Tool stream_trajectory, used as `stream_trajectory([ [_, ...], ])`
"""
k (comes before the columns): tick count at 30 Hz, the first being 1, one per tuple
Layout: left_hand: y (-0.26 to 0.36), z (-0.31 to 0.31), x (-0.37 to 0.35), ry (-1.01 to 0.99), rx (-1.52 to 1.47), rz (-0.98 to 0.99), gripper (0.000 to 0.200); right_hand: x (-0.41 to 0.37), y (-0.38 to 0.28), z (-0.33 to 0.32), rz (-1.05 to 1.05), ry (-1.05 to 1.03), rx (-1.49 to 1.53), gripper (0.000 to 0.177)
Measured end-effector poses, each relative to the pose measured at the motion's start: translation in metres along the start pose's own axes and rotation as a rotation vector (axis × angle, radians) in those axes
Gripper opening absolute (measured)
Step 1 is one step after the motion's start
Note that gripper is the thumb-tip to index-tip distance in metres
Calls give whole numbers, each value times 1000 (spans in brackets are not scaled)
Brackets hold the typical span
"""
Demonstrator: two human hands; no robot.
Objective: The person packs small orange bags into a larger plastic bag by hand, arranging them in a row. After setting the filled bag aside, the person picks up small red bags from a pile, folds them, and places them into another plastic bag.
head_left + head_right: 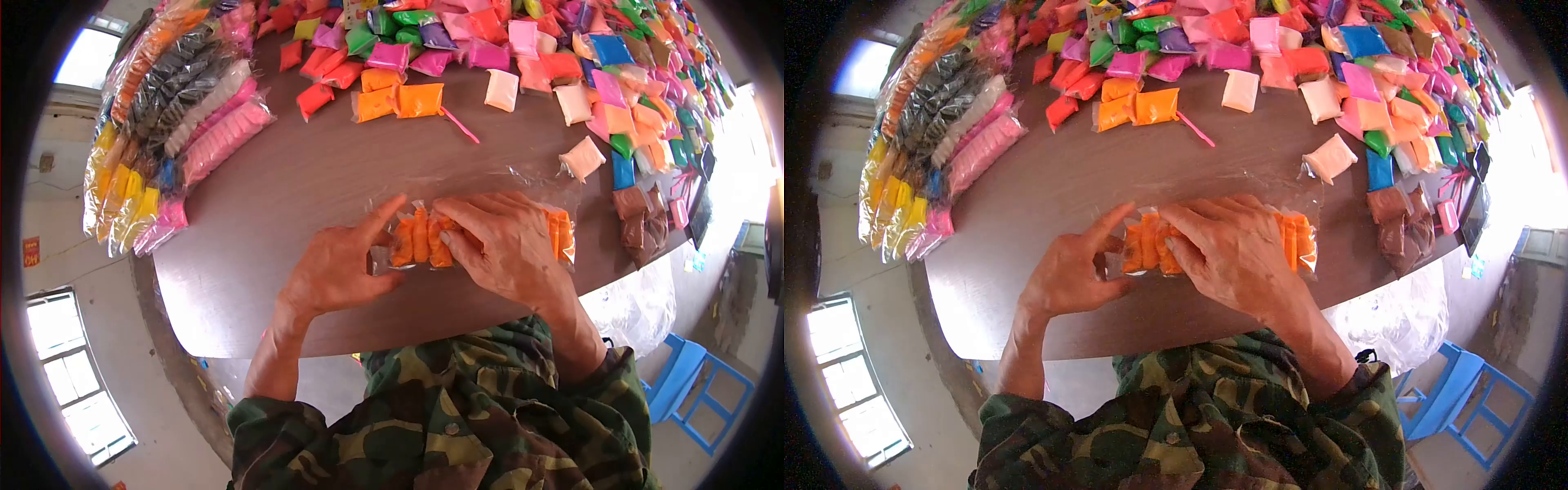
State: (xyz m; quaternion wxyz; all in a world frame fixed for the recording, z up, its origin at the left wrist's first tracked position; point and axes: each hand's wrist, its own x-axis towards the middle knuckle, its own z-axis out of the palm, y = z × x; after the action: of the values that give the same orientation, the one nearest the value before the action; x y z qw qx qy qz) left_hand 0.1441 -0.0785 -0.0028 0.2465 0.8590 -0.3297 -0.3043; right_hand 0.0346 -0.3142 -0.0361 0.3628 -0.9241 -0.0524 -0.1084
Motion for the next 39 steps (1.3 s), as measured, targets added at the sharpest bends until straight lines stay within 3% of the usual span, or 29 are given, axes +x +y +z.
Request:
stream_trajectory([
  [1,5,-4,0,-24,15,-34,93,0,1,2,-13,31,2,25],
  [4,10,-4,-4,120,311,102,94,-2,3,7,-32,98,3,22],
  [7,15,-5,-1,227,329,226,91,-1,3,8,-39,103,0,21],
  [13,23,2,15,175,273,324,74,-2,4,7,-36,107,-2,21],
  [16,19,1,19,115,239,289,67,-2,4,7,-34,126,7,20],
  [19,17,4,21,189,231,364,62,-2,4,8,-26,125,19,19],
  [28,27,5,16,70,197,230,74,-2,0,6,-29,114,2,18],
  [31,17,11,17,113,179,307,76,-2,0,6,-26,116,-9,16],
  [34,9,10,13,358,143,455,68,-2,-1,6,-17,118,9,12],
  [37,-6,7,1,356,14,298,72,-2,0,6,-17,108,16,12],
  [39,-27,6,2,383,9,301,62,0,0,8,-25,132,36,15],
])
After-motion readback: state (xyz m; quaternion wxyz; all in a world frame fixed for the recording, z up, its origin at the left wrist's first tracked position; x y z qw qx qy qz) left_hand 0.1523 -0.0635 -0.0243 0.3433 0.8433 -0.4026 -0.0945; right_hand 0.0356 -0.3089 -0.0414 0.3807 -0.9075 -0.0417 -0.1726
